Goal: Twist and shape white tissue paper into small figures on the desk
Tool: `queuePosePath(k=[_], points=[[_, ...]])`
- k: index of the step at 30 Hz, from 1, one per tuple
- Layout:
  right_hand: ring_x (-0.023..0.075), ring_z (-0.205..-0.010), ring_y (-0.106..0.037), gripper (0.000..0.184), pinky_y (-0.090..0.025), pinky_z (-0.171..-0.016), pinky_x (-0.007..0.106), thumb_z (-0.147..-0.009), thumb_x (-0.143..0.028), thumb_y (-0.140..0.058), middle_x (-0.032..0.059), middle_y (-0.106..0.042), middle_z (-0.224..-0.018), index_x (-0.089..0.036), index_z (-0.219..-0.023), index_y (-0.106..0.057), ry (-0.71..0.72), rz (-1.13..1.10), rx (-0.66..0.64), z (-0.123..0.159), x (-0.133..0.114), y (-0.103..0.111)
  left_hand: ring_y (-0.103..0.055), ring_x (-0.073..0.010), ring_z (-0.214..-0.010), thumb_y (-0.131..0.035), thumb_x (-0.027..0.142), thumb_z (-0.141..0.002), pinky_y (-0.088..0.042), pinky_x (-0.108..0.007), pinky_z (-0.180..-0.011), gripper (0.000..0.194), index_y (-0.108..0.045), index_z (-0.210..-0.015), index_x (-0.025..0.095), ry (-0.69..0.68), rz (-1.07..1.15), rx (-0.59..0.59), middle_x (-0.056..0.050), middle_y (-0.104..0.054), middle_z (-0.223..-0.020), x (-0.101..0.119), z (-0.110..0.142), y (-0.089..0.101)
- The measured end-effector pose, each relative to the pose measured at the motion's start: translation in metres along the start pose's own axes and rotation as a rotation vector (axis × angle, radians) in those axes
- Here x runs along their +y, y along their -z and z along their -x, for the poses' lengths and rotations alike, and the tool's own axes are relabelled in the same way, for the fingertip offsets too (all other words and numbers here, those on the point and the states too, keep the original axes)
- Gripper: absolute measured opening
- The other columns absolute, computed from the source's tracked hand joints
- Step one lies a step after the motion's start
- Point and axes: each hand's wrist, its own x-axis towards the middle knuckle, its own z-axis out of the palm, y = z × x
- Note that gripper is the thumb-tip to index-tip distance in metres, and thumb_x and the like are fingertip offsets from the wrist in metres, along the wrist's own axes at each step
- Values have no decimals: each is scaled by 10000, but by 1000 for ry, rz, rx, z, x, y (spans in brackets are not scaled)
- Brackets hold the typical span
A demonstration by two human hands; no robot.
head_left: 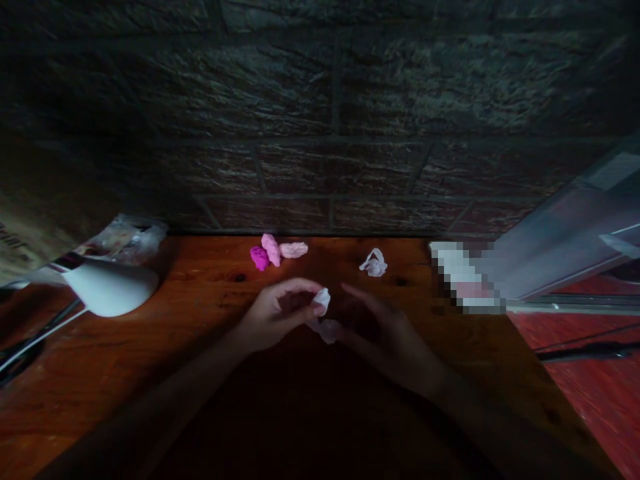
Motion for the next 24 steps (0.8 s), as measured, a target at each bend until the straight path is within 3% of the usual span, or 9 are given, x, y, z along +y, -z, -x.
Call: queuePosePath(k=[4, 7, 11, 13, 18, 24], points=[[161, -925, -731, 399, -575, -854, 302, -929, -321, -684, 23, -768, -1064, -269, -1320, -624, -5, -250, 42, -1, -1, -8, -694, -152, -893, -811, 203, -780, -558, -266, -819, 229, -721, -989, 169, -55, -82, 21, -50, -745, -980, -4, 6, -9], [162, -889, -741, 265, -581, -827, 286, -926, -330, -690, 19, -790, -1009, -256, -1179, -708, -65, -326, 54, -2, -3, -13, -696, -160, -916, -822, 206, -767, -554, -265, -822, 205, -731, -947, 172, -123, -158, 57, -56, -737, -1009, -4, 9, -14], [142, -807, -735, 150, -583, -745, 242, -911, -331, -707, 13, -796, -946, -229, -1017, -736, -109, -388, 97, -4, -8, -14, -728, -168, -853, -874, 243, -710, -584, -264, -755, 364, -699, -1021, 171, -22, -47, 98, -44, -757, -953, -4, 10, -16], [137, -816, -734, 134, -584, -743, 233, -907, -318, -711, 9, -792, -946, -227, -1004, -730, -97, -403, 128, -4, -11, -14, -744, -171, -819, -860, 265, -735, -597, -269, -747, 345, -700, -1023, 160, -2, -12, 81, -46, -776, -921, -3, 10, -15], [145, -917, -739, 280, -577, -847, 265, -925, -284, -692, 18, -794, -1056, -260, -1202, -717, 3, -330, 111, -3, -14, -13, -746, -149, -727, -743, 275, -874, -601, -249, -732, 151, -727, -971, 159, -79, -101, -6, -31, -788, -812, 1, 14, -14], [146, -812, -742, 182, -582, -784, 266, -902, -313, -727, 14, -808, -929, -242, -1062, -774, -13, -413, 49, -4, -11, -13, -740, -129, -737, -736, 226, -873, -571, -200, -716, 51, -756, -862, 181, -166, -244, -13, -12, -794, -807, 11, 15, -14]])
